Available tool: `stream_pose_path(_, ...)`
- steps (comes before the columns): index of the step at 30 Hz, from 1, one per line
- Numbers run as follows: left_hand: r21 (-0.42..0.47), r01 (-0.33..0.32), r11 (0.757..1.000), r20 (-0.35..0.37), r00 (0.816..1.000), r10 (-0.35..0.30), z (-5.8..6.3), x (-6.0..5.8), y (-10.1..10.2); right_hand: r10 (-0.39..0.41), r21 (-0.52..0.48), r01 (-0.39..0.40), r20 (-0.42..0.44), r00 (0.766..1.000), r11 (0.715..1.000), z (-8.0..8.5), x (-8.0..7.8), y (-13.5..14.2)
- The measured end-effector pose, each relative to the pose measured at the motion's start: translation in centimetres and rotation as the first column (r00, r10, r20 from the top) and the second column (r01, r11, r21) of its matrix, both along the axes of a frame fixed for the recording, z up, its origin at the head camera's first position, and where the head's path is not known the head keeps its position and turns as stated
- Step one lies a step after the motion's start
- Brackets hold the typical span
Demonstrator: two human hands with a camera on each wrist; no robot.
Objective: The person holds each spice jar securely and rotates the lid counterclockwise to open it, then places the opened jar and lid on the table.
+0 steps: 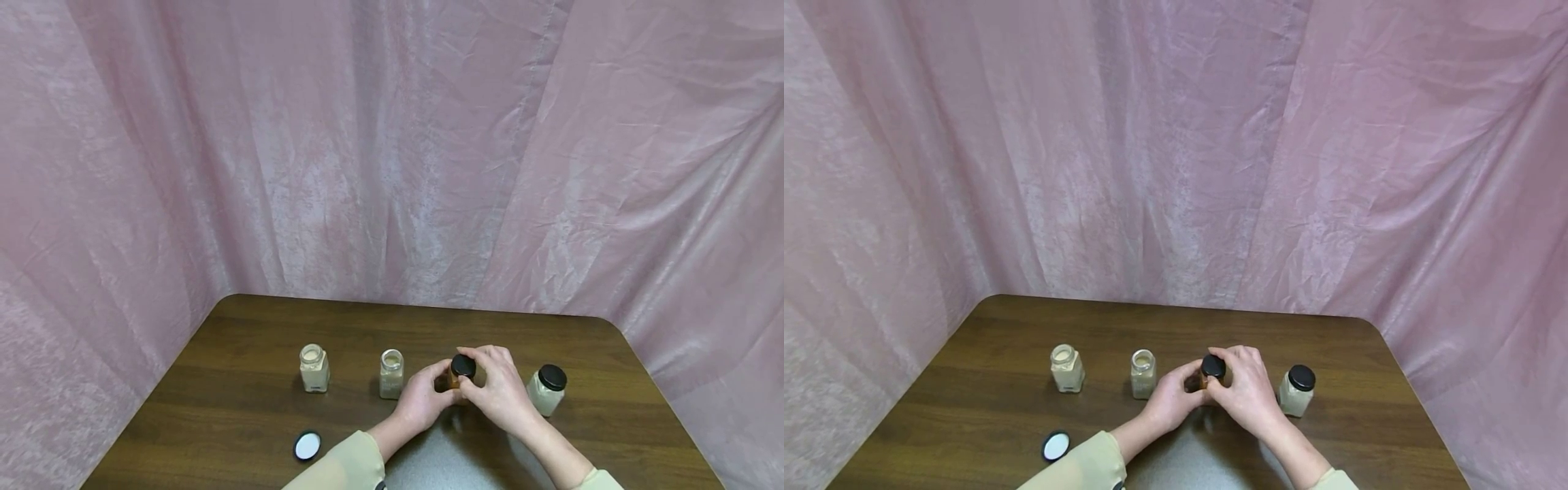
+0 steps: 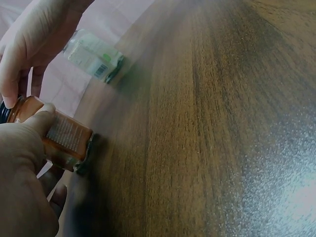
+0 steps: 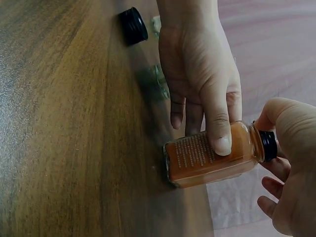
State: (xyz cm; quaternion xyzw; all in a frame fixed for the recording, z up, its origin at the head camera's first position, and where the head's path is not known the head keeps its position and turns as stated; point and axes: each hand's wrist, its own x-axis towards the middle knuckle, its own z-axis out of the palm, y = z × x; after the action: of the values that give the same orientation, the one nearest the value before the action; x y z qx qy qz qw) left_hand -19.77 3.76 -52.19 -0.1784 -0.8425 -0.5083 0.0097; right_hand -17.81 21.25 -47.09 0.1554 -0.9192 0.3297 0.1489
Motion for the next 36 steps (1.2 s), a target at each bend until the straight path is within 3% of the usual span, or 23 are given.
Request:
stream_pose_path(19,-0.009,0.014,1.0,0.014,1.0,-0.013,0.45,-0.07,0.07,0.039,-0.001,-0.039,-0.019,0.999,0.999,0.29,-0.2,0.39)
stream_pose_path(36,0.025,0.017,1.0,0.024,1.0,-0.018,0.33,0.12,-0.11,-0.045,-0.011,0.045,0.028,0.999,0.999,0.47,-0.09,0.7)
